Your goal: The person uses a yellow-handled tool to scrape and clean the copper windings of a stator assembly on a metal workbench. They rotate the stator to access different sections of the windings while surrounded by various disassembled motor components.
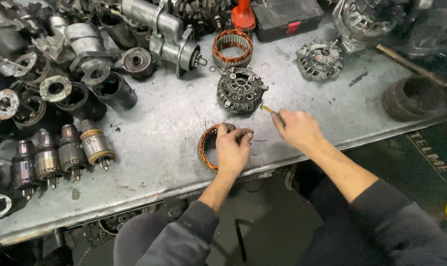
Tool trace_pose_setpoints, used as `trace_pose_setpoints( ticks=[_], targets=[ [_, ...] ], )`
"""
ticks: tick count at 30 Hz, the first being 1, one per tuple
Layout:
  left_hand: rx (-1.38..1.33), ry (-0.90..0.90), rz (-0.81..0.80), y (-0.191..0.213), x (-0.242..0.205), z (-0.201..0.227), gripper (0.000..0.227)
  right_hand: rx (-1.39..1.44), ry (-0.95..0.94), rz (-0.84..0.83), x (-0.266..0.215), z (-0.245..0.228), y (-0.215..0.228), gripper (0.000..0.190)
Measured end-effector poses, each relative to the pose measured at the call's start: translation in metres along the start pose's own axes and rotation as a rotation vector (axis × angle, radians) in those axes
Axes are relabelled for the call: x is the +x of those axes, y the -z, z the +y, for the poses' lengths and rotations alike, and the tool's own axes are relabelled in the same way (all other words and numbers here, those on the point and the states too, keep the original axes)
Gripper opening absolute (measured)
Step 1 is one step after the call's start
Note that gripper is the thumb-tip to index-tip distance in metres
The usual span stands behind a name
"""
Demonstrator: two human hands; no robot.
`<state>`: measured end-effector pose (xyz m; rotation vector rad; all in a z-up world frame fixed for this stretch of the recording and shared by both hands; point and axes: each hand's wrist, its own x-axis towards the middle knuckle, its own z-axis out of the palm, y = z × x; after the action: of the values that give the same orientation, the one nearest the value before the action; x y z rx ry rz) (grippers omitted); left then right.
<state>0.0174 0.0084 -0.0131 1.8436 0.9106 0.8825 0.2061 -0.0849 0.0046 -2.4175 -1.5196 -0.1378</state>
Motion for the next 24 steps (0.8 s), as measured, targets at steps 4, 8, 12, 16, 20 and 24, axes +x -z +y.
trace_pose_setpoints(
  ticks=[4, 8, 12, 16, 20, 24],
  targets=[
    [-0.013, -0.007, 0.013, -0.002, 0.002, -0.002, 0.015, 0.114, 0.184, -0.058, -0.010, -0.015, 0.004, 0.034],
    [0.003, -0.034, -0.020, -0.001, -0.003, -0.001, 0.014, -0.013, 0.047, -0.052, -0.007, -0.009, 0.006, 0.038],
    [0.001, -0.005, 0.013, -0.001, 0.002, 0.000, 0.014, -0.022, 0.153, -0.107, -0.023, -0.024, -0.002, 0.036],
    [-0.006, -0.018, 0.020, -0.003, 0.001, 0.000, 0.015, 0.034, 0.090, 0.004, -0.012, -0.023, 0.001, 0.036],
    [-0.024, -0.016, 0.030, -0.002, -0.002, -0.001, 0.015, 0.002, 0.149, -0.095, -0.011, -0.028, 0.009, 0.035],
    [0.017, 0.028, 0.027, 0.001, -0.001, 0.003, 0.015, -0.029, 0.130, -0.098, -0.019, -0.032, 0.000, 0.038]
  ],
)
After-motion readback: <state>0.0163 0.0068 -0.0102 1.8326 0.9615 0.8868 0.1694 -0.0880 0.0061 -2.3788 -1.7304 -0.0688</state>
